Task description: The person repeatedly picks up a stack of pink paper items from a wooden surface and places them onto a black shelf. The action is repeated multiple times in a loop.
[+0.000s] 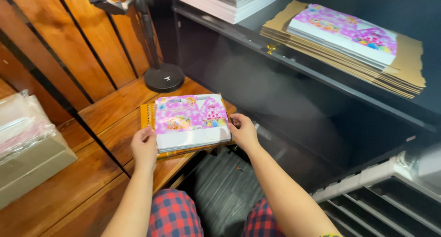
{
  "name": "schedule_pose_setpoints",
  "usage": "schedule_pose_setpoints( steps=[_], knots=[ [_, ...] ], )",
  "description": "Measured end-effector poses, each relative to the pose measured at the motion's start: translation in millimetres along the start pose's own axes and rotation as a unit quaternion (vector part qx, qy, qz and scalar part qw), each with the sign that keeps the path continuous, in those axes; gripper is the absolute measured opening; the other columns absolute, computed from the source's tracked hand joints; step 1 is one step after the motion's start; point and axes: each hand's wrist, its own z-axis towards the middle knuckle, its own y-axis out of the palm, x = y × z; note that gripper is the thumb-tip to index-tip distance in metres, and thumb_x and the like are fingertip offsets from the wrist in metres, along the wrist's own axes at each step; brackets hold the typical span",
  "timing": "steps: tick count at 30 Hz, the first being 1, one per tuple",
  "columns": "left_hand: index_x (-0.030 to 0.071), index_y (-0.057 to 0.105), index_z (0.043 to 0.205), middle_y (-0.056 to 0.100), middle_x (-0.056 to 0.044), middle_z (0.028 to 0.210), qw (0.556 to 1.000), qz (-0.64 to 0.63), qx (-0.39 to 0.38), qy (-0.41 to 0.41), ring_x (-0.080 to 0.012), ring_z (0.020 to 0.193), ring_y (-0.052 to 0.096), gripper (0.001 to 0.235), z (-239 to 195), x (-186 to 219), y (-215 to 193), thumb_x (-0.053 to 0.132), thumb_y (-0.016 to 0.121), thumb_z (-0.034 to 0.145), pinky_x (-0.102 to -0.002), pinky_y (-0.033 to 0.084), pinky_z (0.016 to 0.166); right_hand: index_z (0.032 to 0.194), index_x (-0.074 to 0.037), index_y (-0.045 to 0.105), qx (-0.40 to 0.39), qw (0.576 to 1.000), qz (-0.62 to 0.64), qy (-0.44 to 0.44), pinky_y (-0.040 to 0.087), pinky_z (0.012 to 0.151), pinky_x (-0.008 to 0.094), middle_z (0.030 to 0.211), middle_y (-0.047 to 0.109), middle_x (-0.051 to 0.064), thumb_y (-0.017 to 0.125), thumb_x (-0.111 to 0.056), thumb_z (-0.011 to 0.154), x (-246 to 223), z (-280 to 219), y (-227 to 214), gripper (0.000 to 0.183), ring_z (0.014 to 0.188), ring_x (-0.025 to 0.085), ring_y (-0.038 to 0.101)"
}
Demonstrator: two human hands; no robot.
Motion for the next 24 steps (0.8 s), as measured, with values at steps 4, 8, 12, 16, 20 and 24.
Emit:
schedule_pose_setpoints(
  steps=[4,8,12,16,20,24],
  knots=[
    [0.006,0.072,0.124,0.073,-0.018,0.116,1.0,-0.008,-0.019,-0.006,-0.0273,0.114,0.069,0.034,-7,12,1,0.006,0.075,0.09,-0.036,0.055,0.097,0.13,-0.019,0.07,-0.014,0.998,-0.041,0.05,0.057,0.101,0.039,0.121,0.072,0.011,0.08,-0.026,0.087,-5,-11,17,0.045,0.116,0.024,0.072],
    [0.001,0.068,0.127,0.071,-0.023,0.122,0.999,-0.012,-0.032,-0.006,-0.032,0.12,0.067,0.037,-10,19,6,0.004,0.076,0.09,-0.041,0.054,0.101,0.138,0.001,0.061,-0.002,0.998,0.044,0.04,0.057,0.101,0.044,0.126,0.068,0.03,0.076,-0.013,0.092,-29,-25,19,0.051,0.121,0.039,0.068],
    [-0.009,0.058,0.135,0.06,-0.034,0.135,0.997,-0.037,-0.063,-0.016,-0.0426,0.134,0.056,0.047,-15,25,8,-0.002,0.072,0.09,-0.047,0.047,0.112,0.141,0.01,0.055,0.004,0.996,0.076,0.037,0.055,0.104,0.046,0.13,0.063,0.036,0.076,-0.008,0.092,-39,-31,21,0.056,0.125,0.044,0.063],
    [-0.008,0.056,0.138,0.058,-0.032,0.14,0.996,-0.041,-0.075,-0.022,-0.0386,0.135,0.056,0.052,-12,21,2,-0.002,0.074,0.09,-0.039,0.05,0.11,0.142,0.002,0.057,-0.005,0.998,0.034,0.048,0.056,0.103,0.038,0.132,0.065,0.027,0.08,-0.015,0.089,-12,-17,30,0.06,0.126,0.036,0.064],
    [-0.009,0.05,0.144,0.052,-0.035,0.145,0.994,-0.04,-0.092,-0.042,-0.0385,0.137,0.054,0.059,-17,30,-4,-0.002,0.073,0.091,-0.037,0.049,0.112,0.142,0.001,0.058,-0.006,0.999,0.011,0.05,0.056,0.104,0.038,0.132,0.066,0.024,0.08,-0.017,0.089,-9,-15,30,0.059,0.126,0.033,0.065],
    [-0.01,0.051,0.144,0.053,-0.033,0.146,0.993,-0.016,-0.107,-0.035,-0.0368,0.135,0.056,0.06,-16,27,-7,-0.003,0.074,0.089,-0.034,0.05,0.109,0.143,-0.003,0.06,-0.011,0.998,-0.025,0.049,0.056,0.104,0.037,0.132,0.065,0.02,0.081,-0.021,0.089,-8,-16,27,0.061,0.126,0.03,0.065]
  ],
)
